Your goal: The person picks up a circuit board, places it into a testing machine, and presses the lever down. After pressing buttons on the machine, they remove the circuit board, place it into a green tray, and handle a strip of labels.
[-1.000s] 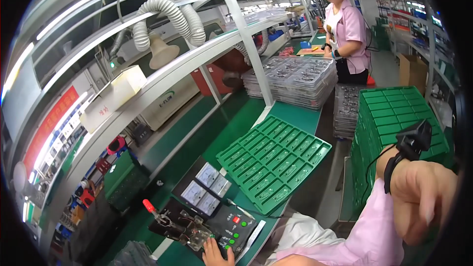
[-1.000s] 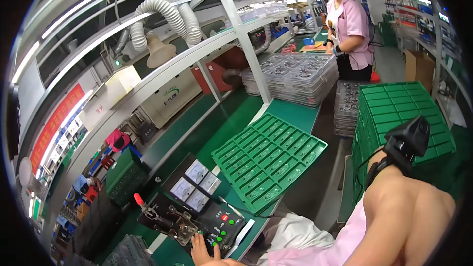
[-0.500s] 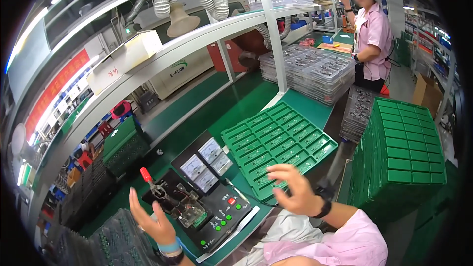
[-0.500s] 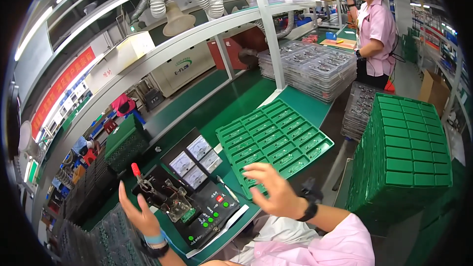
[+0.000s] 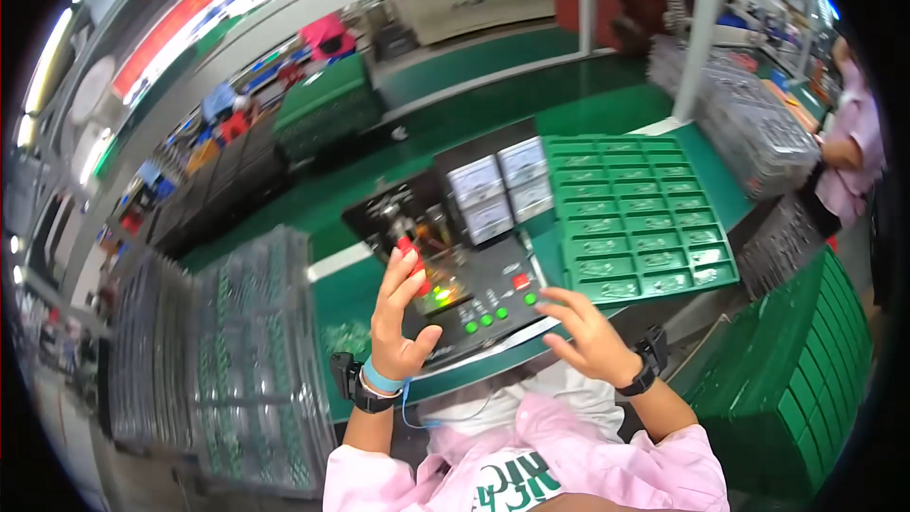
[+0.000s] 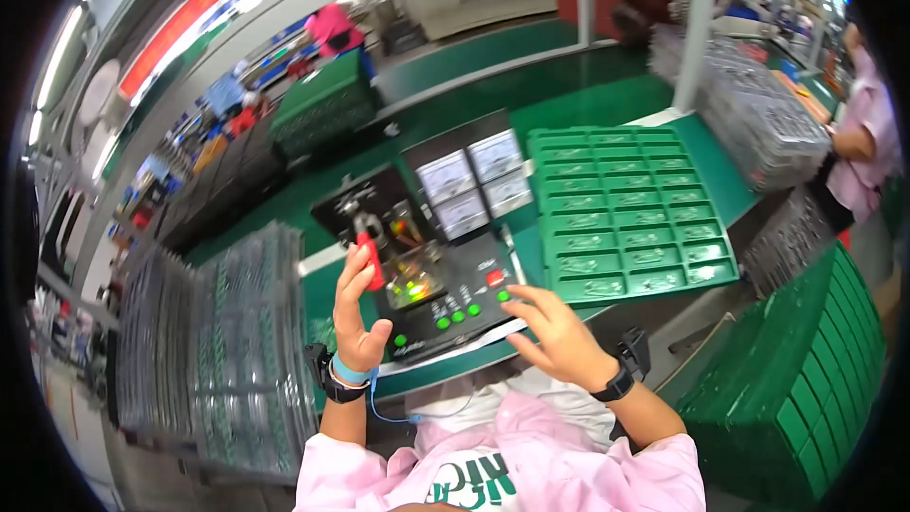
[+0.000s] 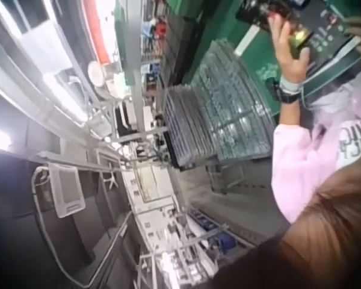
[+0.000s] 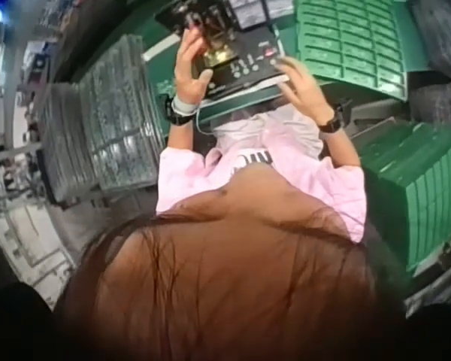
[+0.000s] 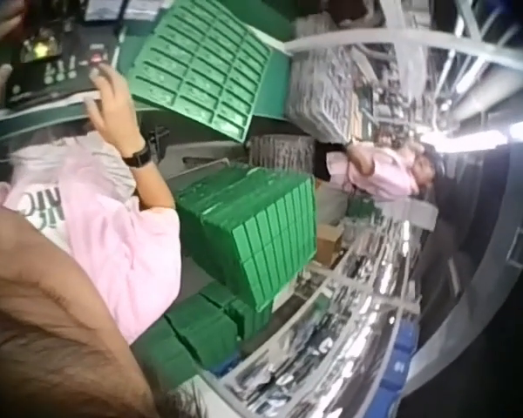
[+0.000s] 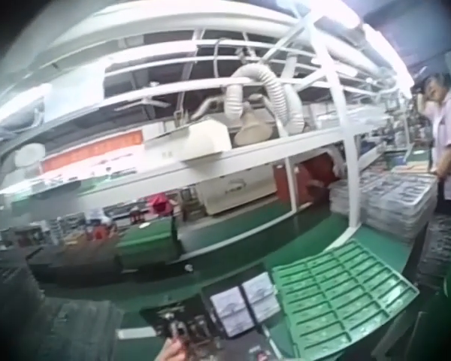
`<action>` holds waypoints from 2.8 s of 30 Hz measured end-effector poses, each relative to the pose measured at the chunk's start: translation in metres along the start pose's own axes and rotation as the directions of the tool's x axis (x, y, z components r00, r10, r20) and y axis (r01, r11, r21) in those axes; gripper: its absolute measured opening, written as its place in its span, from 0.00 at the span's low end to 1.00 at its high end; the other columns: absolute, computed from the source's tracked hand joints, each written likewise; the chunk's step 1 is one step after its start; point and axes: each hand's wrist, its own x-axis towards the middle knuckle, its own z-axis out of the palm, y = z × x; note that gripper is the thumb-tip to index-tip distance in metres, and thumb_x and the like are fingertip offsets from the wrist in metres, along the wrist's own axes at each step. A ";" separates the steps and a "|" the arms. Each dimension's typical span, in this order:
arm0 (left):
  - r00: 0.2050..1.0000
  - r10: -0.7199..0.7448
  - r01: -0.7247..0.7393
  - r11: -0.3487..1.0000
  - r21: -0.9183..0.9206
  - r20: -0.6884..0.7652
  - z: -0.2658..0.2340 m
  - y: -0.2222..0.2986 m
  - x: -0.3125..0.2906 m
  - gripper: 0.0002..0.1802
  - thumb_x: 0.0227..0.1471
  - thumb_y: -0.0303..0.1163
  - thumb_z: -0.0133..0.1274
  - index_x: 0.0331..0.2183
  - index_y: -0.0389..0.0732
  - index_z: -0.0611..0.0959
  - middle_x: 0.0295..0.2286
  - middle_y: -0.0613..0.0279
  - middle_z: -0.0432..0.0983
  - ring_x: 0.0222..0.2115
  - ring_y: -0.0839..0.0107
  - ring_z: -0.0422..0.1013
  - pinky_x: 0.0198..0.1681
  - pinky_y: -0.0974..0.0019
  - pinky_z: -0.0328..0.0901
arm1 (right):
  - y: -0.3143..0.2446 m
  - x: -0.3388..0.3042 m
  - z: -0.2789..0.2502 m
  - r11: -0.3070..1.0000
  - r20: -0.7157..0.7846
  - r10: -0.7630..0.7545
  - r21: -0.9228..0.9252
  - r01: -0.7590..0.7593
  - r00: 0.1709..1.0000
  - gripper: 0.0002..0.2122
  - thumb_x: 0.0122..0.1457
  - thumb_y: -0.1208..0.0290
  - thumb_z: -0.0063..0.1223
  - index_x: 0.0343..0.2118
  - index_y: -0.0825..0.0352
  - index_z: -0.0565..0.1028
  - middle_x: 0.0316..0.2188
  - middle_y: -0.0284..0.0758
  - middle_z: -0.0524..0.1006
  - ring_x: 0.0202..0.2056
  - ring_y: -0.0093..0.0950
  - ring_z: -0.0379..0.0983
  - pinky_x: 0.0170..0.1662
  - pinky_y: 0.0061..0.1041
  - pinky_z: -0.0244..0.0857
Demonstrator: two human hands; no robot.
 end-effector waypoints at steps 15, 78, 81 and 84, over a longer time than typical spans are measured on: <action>0.822 -0.561 0.545 0.824 0.153 0.098 -0.037 -0.017 -0.109 0.17 0.48 0.26 0.59 0.43 0.38 0.81 0.49 0.50 0.71 0.51 0.56 0.68 0.52 0.59 0.64 | 0.010 -0.002 0.113 0.906 -0.052 -0.220 -0.380 0.184 0.974 0.22 0.48 0.67 0.61 0.49 0.60 0.74 0.53 0.32 0.71 0.54 0.35 0.64 0.58 0.43 0.54; 0.807 -0.583 0.551 0.689 0.471 -0.093 -0.078 -0.022 -0.118 0.11 0.44 0.16 0.55 0.32 0.38 0.82 0.29 0.55 0.74 0.33 0.55 0.72 0.35 0.58 0.67 | 0.012 0.115 -0.012 0.861 0.012 -0.377 -0.365 0.355 0.926 0.05 0.44 0.79 0.55 0.27 0.66 0.74 0.19 0.33 0.72 0.23 0.30 0.73 0.24 0.29 0.66; 0.877 -0.463 0.469 0.761 0.448 -0.130 -0.057 -0.006 -0.095 0.12 0.46 0.12 0.51 0.33 0.36 0.82 0.30 0.54 0.77 0.34 0.57 0.75 0.37 0.61 0.68 | 0.089 0.130 -0.087 0.905 -0.290 -0.155 -0.425 0.019 0.944 0.04 0.47 0.80 0.54 0.27 0.68 0.75 0.24 0.41 0.73 0.31 0.36 0.74 0.32 0.30 0.67; 0.929 -0.366 0.321 0.875 0.362 0.061 -0.024 -0.001 -0.077 0.16 0.45 0.11 0.49 0.36 0.36 0.82 0.35 0.53 0.79 0.37 0.55 0.76 0.43 0.60 0.69 | 0.220 0.124 -0.137 0.813 -0.464 -0.019 -0.522 -0.256 0.886 0.04 0.51 0.80 0.52 0.30 0.69 0.76 0.29 0.43 0.75 0.33 0.42 0.73 0.36 0.34 0.68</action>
